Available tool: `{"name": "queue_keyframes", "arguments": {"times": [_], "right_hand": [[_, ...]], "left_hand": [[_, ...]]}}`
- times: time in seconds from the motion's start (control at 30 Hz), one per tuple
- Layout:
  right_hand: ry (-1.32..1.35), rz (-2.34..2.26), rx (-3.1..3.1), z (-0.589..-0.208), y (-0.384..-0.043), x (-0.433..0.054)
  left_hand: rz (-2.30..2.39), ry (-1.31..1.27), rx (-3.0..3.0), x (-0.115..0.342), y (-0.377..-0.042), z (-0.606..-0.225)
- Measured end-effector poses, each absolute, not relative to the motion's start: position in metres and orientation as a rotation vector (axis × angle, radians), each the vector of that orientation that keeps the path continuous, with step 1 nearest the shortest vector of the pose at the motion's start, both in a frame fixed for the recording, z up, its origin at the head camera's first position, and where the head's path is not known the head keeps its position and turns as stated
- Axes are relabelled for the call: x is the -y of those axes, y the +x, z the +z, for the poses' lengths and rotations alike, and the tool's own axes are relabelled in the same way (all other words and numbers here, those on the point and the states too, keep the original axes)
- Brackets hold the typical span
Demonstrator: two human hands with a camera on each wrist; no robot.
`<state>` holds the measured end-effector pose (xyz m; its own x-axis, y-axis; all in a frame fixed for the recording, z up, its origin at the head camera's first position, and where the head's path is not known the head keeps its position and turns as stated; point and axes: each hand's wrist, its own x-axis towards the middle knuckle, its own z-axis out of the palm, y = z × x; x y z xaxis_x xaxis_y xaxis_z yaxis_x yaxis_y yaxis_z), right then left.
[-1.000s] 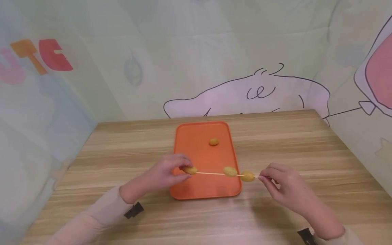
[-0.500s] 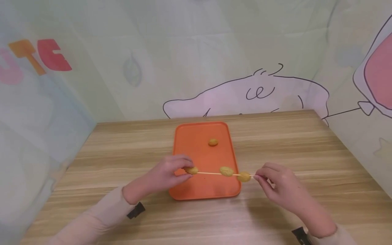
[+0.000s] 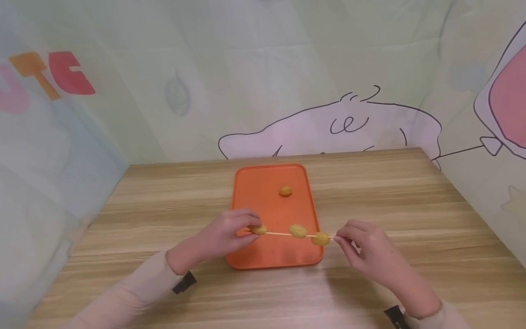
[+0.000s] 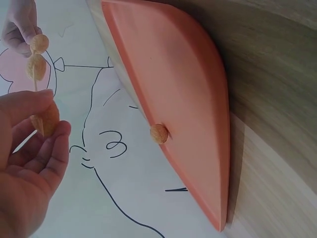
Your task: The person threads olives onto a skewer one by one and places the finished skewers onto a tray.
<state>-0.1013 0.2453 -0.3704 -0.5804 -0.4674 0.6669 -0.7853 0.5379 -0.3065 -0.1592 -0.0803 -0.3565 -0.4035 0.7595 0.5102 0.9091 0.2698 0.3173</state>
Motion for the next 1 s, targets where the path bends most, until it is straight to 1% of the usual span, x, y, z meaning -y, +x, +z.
{"name": "queue_keyframes", "arguments": {"times": [1.0], "right_hand": [[1.027, 0.819, 2.278, -0.375, -0.104, -0.230]], "left_hand": [[-0.765, -1.552, 2.252, 0.065, -0.160, -0.360]]}}
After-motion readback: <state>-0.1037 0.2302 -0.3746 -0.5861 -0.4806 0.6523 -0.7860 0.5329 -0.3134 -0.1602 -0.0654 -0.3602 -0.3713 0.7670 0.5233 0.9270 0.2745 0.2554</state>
